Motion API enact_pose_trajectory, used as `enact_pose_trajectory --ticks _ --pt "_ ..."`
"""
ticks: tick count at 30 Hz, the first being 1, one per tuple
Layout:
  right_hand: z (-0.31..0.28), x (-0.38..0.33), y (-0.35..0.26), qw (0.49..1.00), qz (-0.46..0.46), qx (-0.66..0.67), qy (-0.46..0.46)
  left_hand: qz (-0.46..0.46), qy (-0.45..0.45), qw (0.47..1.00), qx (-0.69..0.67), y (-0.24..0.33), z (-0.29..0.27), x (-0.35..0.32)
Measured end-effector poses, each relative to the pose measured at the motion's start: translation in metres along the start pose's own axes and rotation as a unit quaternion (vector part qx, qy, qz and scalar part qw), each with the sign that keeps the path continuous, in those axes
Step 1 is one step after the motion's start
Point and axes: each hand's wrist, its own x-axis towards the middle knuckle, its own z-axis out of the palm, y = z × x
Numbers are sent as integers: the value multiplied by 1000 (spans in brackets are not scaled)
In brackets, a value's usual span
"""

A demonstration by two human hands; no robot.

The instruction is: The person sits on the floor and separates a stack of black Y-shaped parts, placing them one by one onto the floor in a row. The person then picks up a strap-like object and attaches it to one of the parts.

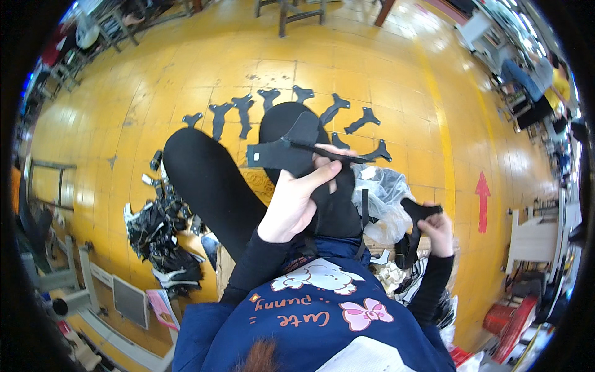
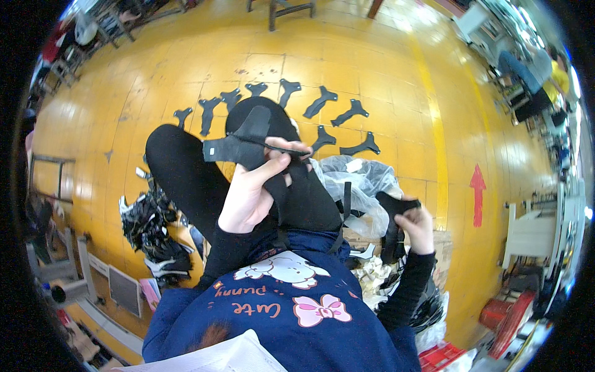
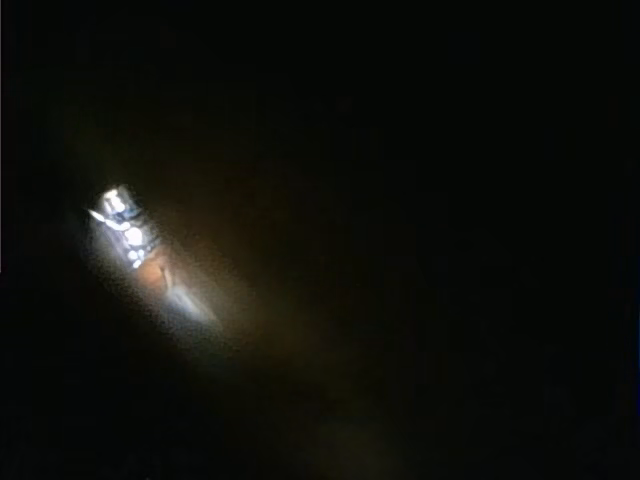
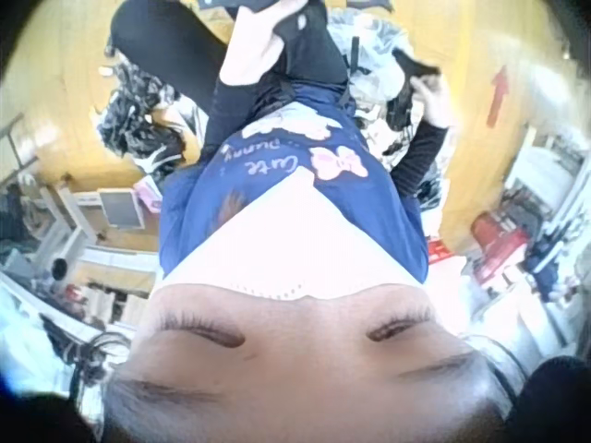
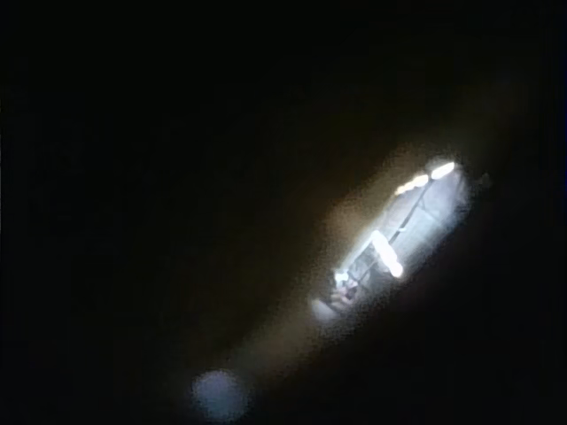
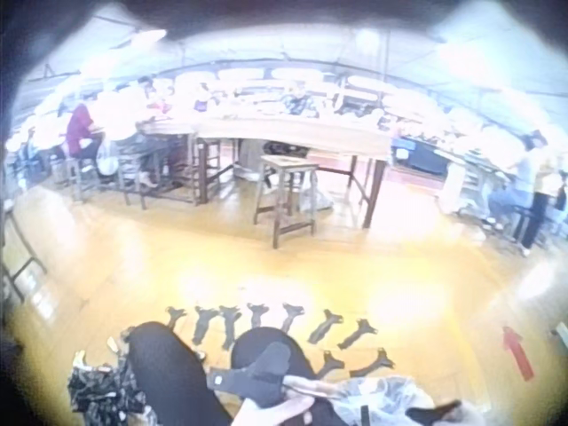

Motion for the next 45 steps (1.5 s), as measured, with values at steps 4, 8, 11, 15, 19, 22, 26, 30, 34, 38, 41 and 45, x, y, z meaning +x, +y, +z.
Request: enact_pose_trajectory --ticks 4,8,11,15,19,22,26,30,34,38,41,45 --pt "-24 -34 153 966 250 11 -70 -12 -17 999 -42 10 6 -2" --pt "-5 -72 227 901 416 11 -122 -6 -37 999 -36 13 6 -4" --pt "-14 -67 266 886 434 -97 -129 -9 -65 997 -33 10 4 -1" --pt "39 -25 183 780 268 -559 -89 -33 -46 994 -97 16 3 -7" --pt "54 -1 39 963 -5 -268 15 -69 -91 987 -114 13 7 -1" --pt "102 0 -62 993 -88 28 -69 -93 -84 979 -160 12 4 1" --pt "143 -6 -117 978 -119 52 -164 -108 -99 970 -192 9 -3 4" --pt "160 -3 -131 971 -70 131 -189 -116 -120 956 -241 14 -9 5" --pt "163 -5 -134 959 -40 179 -216 -96 -175 947 -252 15 -15 4" --pt "169 -11 -139 961 -54 143 -231 -85 -180 950 -242 9 -14 0" --pt "174 -17 -141 975 -69 69 -200 -70 -166 970 -166 9 -13 0" --pt "176 -17 -138 979 -114 19 -169 -65 -176 974 -126 9 -12 -5"
